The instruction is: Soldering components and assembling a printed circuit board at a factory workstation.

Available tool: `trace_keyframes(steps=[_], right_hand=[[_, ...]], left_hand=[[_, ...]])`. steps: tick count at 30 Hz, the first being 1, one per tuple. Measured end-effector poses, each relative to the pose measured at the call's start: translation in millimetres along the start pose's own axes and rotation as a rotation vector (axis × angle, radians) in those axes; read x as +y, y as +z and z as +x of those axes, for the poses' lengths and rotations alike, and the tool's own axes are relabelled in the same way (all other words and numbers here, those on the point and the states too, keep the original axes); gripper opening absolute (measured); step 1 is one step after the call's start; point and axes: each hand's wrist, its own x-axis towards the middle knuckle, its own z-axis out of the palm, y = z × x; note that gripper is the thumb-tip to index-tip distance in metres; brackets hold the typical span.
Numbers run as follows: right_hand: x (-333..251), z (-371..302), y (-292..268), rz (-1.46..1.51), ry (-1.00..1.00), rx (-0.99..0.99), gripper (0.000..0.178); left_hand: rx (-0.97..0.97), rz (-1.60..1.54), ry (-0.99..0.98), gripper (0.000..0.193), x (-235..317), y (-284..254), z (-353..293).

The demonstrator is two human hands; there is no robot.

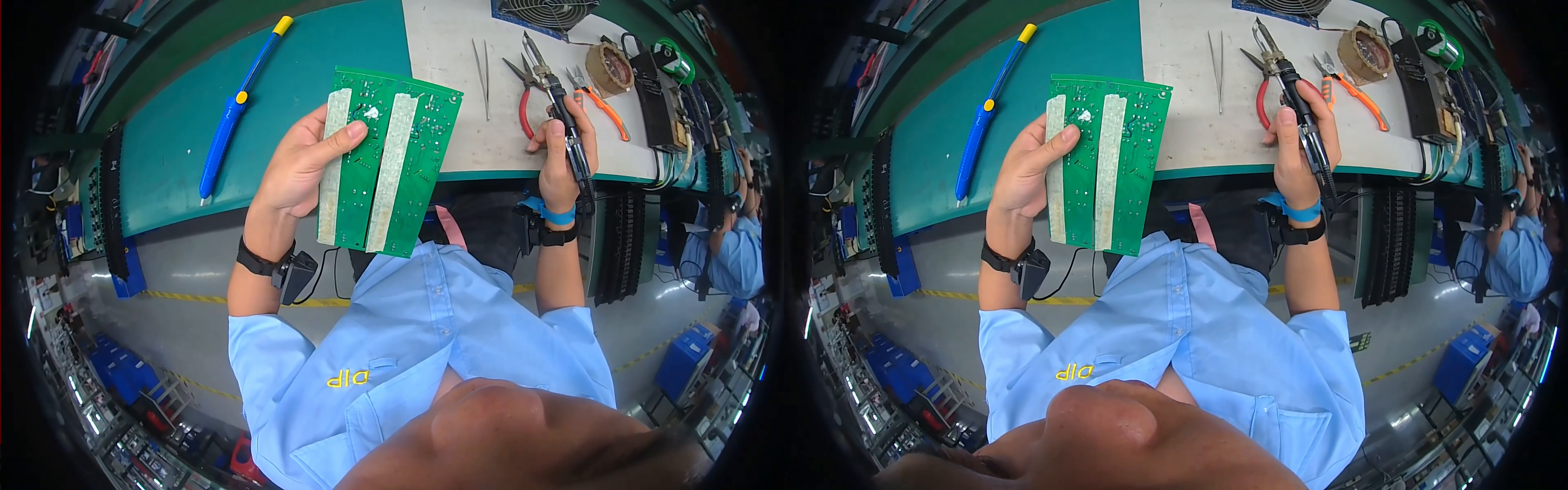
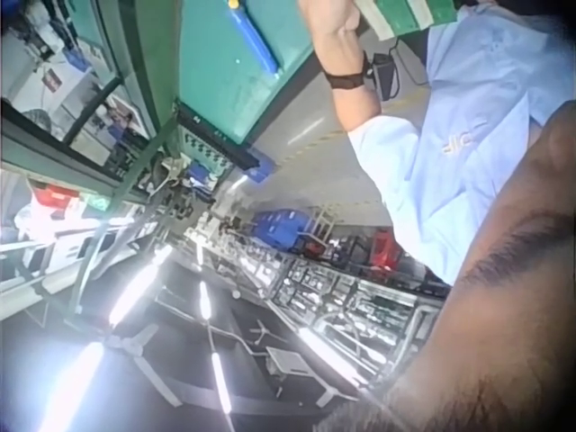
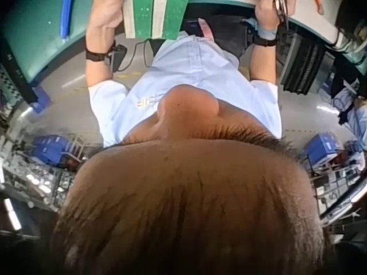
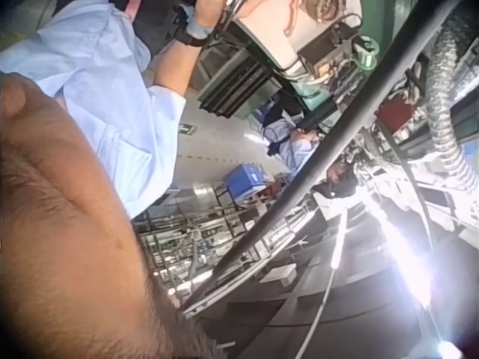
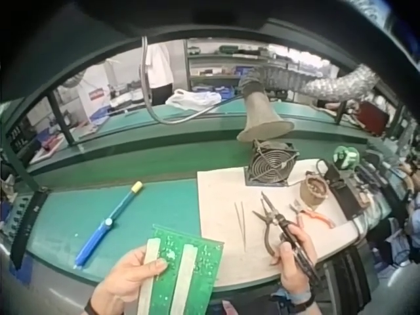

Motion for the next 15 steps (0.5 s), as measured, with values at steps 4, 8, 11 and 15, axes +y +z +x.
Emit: trace_keyframes(steps=[4, 8, 11, 15], right_hand=[[0.5, -0.1, -0.5, -0.004, -0.002, 0.002, 0.038], [-0.5, 0.3, 0.1, -0.019, -0.001, 0.001, 0.038], [-1.5, 0.4, 0.5, -0.028, 0.001, -0.004, 0.038], [-2.2, -0.1, 0.2, -0.043, 0.008, 0.001, 0.039]], left_hand=[[-0.003, -0.029, -0.013, 0.041, -1.8, -1.8, 1.9], [-0.013, -0.037, -0.007, 0.042, -6.1, -5.9, 4.2], [-0.008, -0.041, -0.009, 0.042, -10.6, -7.3, 5.9], [-0.001, -0.038, 0.002, 0.042, -15.4, -9.2, 7.7]])
